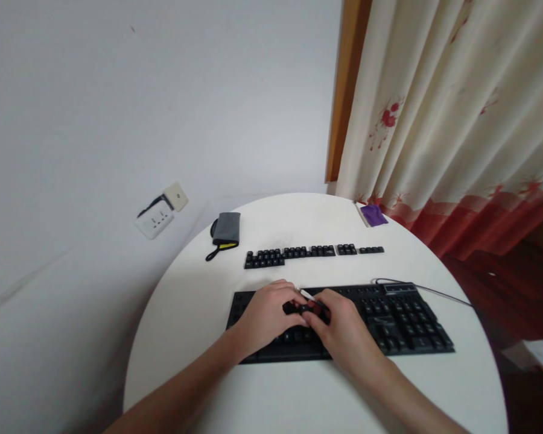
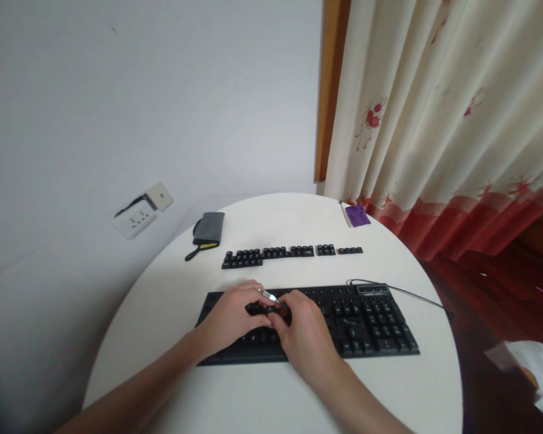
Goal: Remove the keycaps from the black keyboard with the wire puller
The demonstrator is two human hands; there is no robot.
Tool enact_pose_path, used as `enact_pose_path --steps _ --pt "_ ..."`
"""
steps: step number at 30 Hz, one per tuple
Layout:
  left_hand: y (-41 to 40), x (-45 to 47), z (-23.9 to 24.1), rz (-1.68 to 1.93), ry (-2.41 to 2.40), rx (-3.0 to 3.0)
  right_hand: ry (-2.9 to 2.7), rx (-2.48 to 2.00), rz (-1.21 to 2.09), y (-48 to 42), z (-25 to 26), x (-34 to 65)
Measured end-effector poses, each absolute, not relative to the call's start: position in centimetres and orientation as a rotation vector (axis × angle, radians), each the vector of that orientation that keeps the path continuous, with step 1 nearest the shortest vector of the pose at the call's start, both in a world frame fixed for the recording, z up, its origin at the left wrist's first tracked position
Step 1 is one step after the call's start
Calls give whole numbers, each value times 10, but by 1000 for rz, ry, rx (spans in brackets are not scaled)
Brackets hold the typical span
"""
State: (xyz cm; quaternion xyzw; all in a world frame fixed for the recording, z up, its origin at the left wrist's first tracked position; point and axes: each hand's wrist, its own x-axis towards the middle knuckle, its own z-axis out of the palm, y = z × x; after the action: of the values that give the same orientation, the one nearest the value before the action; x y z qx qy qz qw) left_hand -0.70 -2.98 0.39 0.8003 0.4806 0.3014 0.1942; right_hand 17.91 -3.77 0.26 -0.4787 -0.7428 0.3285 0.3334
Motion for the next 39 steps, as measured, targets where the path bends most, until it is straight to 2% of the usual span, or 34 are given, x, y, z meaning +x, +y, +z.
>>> enact_pose_path --steps 8,15,18,29,39 --pt "-18 -30 23 958 1320 2175 -2027 -1280 643 -3 17 174" --pt "24 -98 8 1780 1681 1517 -2187 -1408 448 57 0 135" --pt "39 -118 -3 1923 1683 1286 -2243 -1513 420 64 -7 121" --pt "50 -120 -19 1901 1647 1247 -2281 -1726 420 66 -12 119" --pt "51 -122 -21 1901 1630 1246 -2263 -1735 386 73 -16 112"
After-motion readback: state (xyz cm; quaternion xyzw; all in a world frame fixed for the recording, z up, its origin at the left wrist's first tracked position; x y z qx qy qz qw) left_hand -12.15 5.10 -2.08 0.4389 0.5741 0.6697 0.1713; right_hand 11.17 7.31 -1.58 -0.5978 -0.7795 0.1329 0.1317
